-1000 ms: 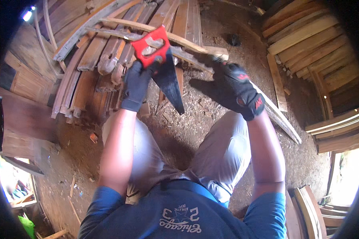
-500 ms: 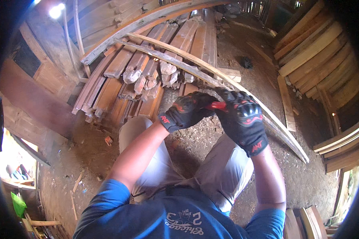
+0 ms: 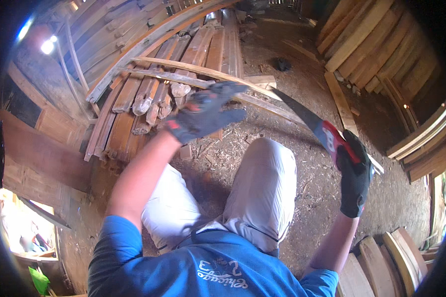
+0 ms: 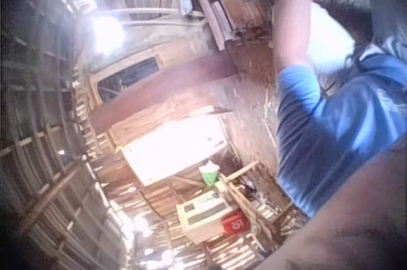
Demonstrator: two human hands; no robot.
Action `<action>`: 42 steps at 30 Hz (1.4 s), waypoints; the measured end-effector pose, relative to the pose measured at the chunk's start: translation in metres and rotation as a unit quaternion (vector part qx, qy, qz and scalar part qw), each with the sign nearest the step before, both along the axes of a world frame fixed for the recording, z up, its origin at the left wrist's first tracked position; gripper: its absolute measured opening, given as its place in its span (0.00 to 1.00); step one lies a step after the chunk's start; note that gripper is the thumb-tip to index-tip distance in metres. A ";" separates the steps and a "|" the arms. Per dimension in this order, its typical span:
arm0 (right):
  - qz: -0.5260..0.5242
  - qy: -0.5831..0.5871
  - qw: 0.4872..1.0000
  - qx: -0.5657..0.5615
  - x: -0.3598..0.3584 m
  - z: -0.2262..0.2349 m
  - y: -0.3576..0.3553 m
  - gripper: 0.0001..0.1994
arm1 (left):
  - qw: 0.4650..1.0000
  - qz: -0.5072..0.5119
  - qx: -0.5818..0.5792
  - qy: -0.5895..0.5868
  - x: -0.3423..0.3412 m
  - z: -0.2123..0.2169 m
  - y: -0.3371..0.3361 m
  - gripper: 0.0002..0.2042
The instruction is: The person sits on the ground and uses a hand saw to cut a long, thin piece of wood. They hold the wood steady with one hand and saw with the other, eventually cutting through the piece. The person then stands up and walks toward a group of other people working nearby.
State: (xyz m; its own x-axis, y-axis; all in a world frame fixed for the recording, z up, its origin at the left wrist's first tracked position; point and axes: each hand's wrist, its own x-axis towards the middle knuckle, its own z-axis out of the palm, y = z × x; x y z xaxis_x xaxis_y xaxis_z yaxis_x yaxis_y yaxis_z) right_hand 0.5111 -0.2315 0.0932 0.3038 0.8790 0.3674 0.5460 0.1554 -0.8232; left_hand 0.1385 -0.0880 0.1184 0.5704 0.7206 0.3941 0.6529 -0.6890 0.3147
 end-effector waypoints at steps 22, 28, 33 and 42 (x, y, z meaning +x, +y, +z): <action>-0.213 0.122 0.969 0.020 0.059 -0.062 -0.066 0.22 | 0.978 0.127 -0.141 0.092 -0.120 -0.053 0.099 0.28; -0.179 0.133 0.975 -0.007 0.083 -0.061 -0.073 0.22 | 0.961 0.072 -0.186 0.192 -0.131 -0.068 0.084 0.29; -0.158 0.125 0.979 0.012 0.082 -0.079 -0.019 0.22 | 0.957 0.108 -0.222 0.153 -0.164 -0.091 0.105 0.27; -0.146 0.232 0.961 0.036 -0.013 -0.111 0.060 0.23 | 0.941 0.103 -0.223 0.234 -0.156 -0.103 0.179 0.37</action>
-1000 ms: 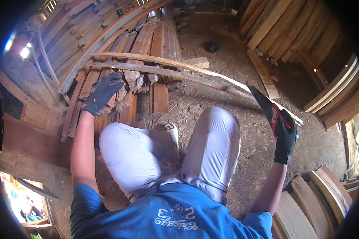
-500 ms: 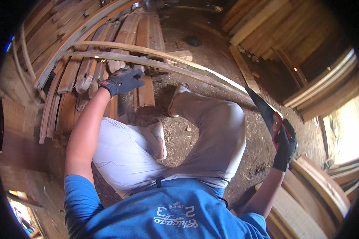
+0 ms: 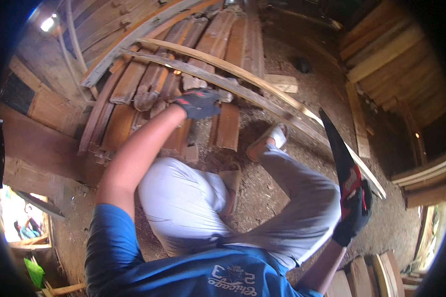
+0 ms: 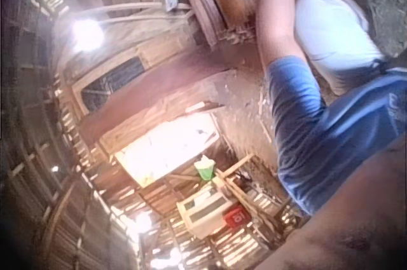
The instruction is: The person sits on the ground and uses a hand saw to cut a long, thin piece of wood. They hold the wood steady with one hand and saw with the other, eventually cutting through the piece. The person then stands up and walks toward a group of other people working nearby.
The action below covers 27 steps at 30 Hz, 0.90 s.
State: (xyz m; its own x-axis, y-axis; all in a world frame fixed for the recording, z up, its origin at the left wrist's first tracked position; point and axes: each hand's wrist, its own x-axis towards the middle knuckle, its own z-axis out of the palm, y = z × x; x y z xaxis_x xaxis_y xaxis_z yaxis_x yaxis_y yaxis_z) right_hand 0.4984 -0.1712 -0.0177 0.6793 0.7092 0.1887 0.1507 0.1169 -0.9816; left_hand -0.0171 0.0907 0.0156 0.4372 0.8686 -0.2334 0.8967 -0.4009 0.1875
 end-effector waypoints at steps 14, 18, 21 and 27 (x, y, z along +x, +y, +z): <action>-0.071 0.031 0.992 -0.098 -0.004 0.007 -0.036 0.23 | 0.953 -0.108 0.285 -0.004 0.089 -0.136 0.131 0.31; -0.090 0.019 0.992 -0.082 -0.002 0.014 -0.036 0.22 | 0.956 -0.137 0.260 0.024 0.073 -0.109 0.139 0.22; -0.148 0.014 0.988 -0.048 0.018 0.014 -0.066 0.21 | 0.950 -0.157 0.267 0.043 0.101 -0.087 0.127 0.19; -0.277 -0.078 0.957 0.047 0.035 0.009 -0.102 0.19 | 0.918 -0.143 0.365 0.055 0.105 0.004 0.099 0.18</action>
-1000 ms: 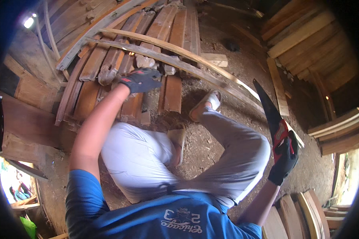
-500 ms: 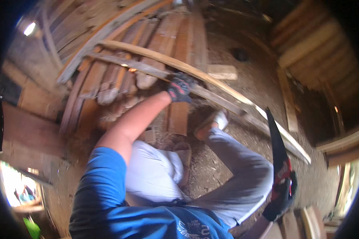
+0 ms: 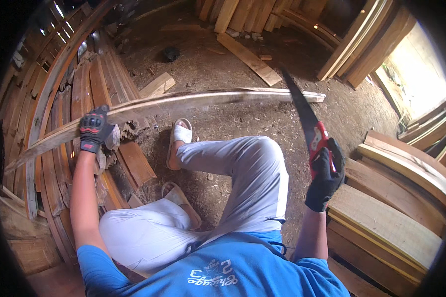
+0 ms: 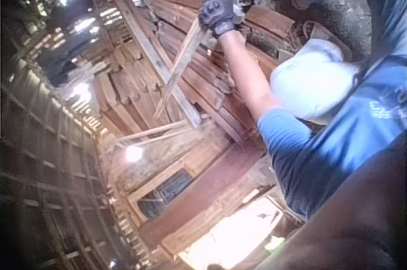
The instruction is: The person sits on the ground and uses a hand saw to cut a long, thin piece of wood. They hold the wood steady with one hand and saw with the other, eventually cutting through the piece. The person then stands up and walks toward a group of other people working nearby.
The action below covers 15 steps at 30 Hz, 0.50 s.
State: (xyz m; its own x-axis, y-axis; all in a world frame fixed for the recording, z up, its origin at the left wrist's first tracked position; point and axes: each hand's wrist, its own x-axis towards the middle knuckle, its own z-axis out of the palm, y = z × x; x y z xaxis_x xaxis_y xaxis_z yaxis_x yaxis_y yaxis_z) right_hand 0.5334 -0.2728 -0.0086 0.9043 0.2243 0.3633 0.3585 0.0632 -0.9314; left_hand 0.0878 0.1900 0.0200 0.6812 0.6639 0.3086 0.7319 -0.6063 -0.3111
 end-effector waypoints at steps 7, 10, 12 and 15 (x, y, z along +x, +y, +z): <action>-0.064 -0.005 0.998 -0.006 0.040 0.002 -0.050 0.19 | 0.995 0.069 0.055 -0.052 0.017 0.113 -0.023 0.21; -0.026 0.027 0.999 0.025 0.057 -0.014 -0.065 0.19 | 0.993 0.065 0.049 -0.082 0.006 0.140 -0.006 0.22; -0.066 -0.015 0.998 -0.008 0.063 -0.026 -0.058 0.19 | 0.990 0.050 0.066 -0.116 -0.017 0.136 0.021 0.25; 0.060 0.048 0.997 0.016 0.089 -0.052 -0.076 0.20 | 0.988 0.067 0.071 -0.123 -0.032 0.120 0.034 0.30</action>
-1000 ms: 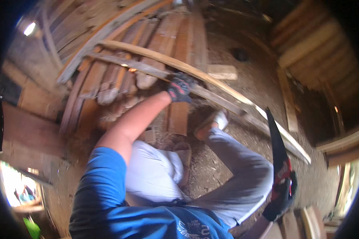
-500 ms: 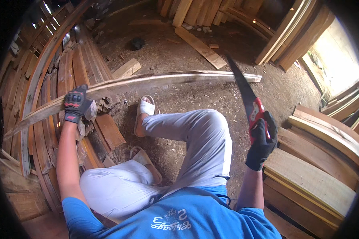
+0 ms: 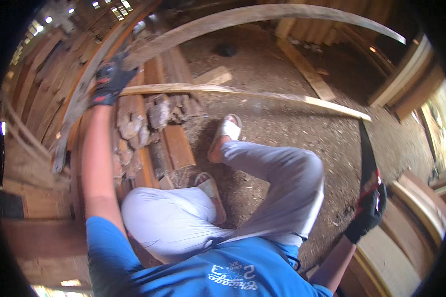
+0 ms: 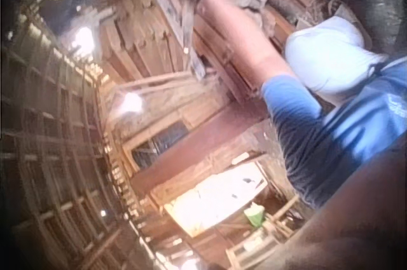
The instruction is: The person sits on the ground and uses a hand saw to cut a long, thin piece of wood. They hold the wood steady with one hand and saw with the other, eventually cutting through the piece. The person then stands up and walks toward a group of other people working nearby.
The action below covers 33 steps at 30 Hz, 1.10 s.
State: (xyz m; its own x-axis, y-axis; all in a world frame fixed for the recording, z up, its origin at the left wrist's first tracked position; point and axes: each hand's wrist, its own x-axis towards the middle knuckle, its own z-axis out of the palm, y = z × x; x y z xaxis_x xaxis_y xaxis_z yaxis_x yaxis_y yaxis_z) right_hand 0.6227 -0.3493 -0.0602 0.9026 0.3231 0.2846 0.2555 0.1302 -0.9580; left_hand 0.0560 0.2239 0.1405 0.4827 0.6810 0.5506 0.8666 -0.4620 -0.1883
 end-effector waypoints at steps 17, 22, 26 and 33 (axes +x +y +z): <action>-0.039 -0.050 0.988 -0.138 0.009 -0.017 0.043 0.21 | 0.989 0.031 -0.097 0.106 0.007 -0.067 0.082 0.30; 0.018 -0.025 0.994 -0.105 0.003 -0.036 0.062 0.19 | 0.936 0.276 0.206 -0.076 0.010 -0.149 0.138 0.46; 0.010 -0.003 0.994 -0.111 -0.006 -0.038 0.060 0.19 | 0.977 0.182 0.087 -0.068 0.053 -0.204 0.123 0.45; 0.023 0.003 0.983 -0.180 -0.002 -0.038 0.054 0.22 | 0.963 0.067 -0.259 0.041 0.018 -0.224 0.106 0.36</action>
State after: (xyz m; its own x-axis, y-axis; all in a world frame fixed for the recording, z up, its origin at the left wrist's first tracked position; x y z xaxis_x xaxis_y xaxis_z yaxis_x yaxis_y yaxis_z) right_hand 0.6208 -0.2952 -0.0978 0.8860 0.4422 0.1392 0.2513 -0.2057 -0.9458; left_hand 0.0740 0.3298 -0.0840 0.3989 0.9132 0.0837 0.9170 -0.3975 -0.0335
